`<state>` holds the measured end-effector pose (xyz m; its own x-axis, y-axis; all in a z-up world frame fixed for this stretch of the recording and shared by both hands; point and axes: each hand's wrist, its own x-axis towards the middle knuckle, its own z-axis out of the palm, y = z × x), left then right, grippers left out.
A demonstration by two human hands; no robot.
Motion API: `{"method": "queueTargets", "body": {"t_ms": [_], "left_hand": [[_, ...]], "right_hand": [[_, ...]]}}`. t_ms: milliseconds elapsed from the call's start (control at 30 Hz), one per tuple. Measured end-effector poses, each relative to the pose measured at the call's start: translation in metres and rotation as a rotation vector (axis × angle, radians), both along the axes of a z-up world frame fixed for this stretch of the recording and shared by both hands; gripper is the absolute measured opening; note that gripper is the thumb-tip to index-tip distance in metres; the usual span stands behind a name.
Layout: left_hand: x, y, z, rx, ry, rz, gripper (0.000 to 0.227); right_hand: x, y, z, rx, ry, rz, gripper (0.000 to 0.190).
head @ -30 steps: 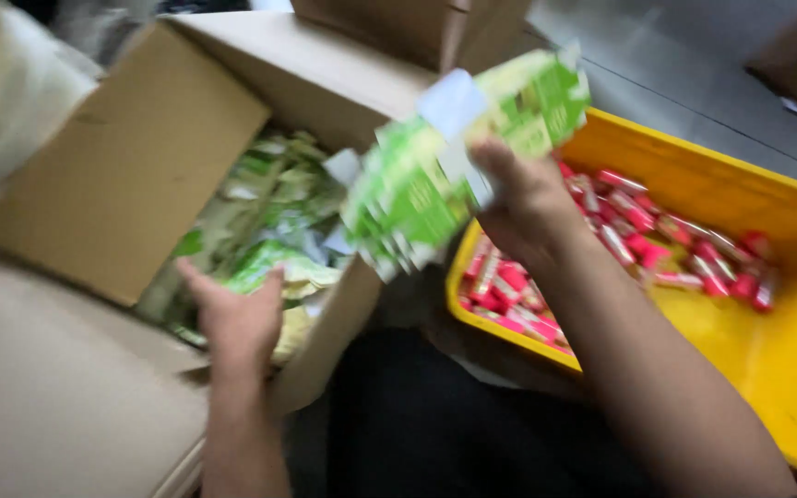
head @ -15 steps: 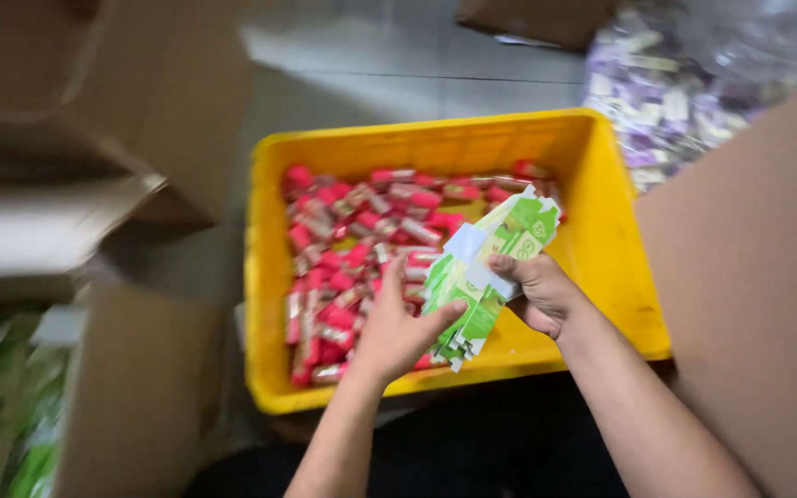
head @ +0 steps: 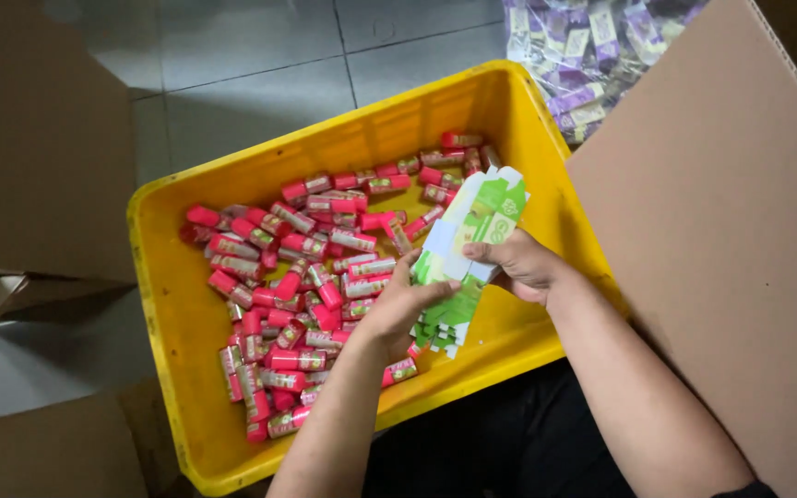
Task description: Manually inserting small product tubes into individual cardboard packaging boxes.
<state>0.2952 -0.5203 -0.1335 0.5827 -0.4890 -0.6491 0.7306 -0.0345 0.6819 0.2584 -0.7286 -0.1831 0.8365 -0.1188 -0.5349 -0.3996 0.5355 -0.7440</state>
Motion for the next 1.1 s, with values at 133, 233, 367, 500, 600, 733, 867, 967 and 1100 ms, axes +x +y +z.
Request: {"method": "queueTargets", "body": {"t_ms": [133,233,367,500,600,733,867,967,1100], "left_hand": [[0.004,-0.002,-0.032,0.059,-0.043,-0.037,0.116],[0.005,-0.004,-0.042,0.03,-0.062,0.002,0.118],[0.011,0.001,-0.057,0.018,-0.087,-0.044,0.122],[0.01,0.008,-0.022,-0.053,-0.087,-0.038,0.122],[0.011,0.009,-0.043,-0.052,-0.118,-0.043,0.116],[0.014,0.012,-0.053,-0.052,-0.117,-0.062,0.113],[0.012,0.011,-0.048,-0.109,-0.104,-0.003,0.113],[0.017,0.01,-0.064,-0.101,-0.093,-0.008,0.111],[0.019,0.012,-0.07,-0.1,-0.093,0.044,0.111]], "right_hand": [[-0.003,-0.002,0.002,-0.034,0.011,0.062,0.038],[-0.003,-0.007,-0.003,-0.039,-0.008,0.072,0.035],[-0.003,-0.012,-0.017,0.079,-0.019,0.069,0.036],[-0.005,-0.018,-0.029,0.116,0.019,0.068,0.038],[-0.003,-0.008,-0.01,0.169,0.026,0.053,0.038],[-0.004,-0.003,0.003,0.201,0.007,0.08,0.043],[-0.005,-0.003,0.007,0.21,0.006,0.057,0.047],[-0.006,-0.003,0.003,0.223,-0.002,0.052,0.049],[-0.001,0.009,0.017,0.145,-0.017,-0.114,0.055]]}}
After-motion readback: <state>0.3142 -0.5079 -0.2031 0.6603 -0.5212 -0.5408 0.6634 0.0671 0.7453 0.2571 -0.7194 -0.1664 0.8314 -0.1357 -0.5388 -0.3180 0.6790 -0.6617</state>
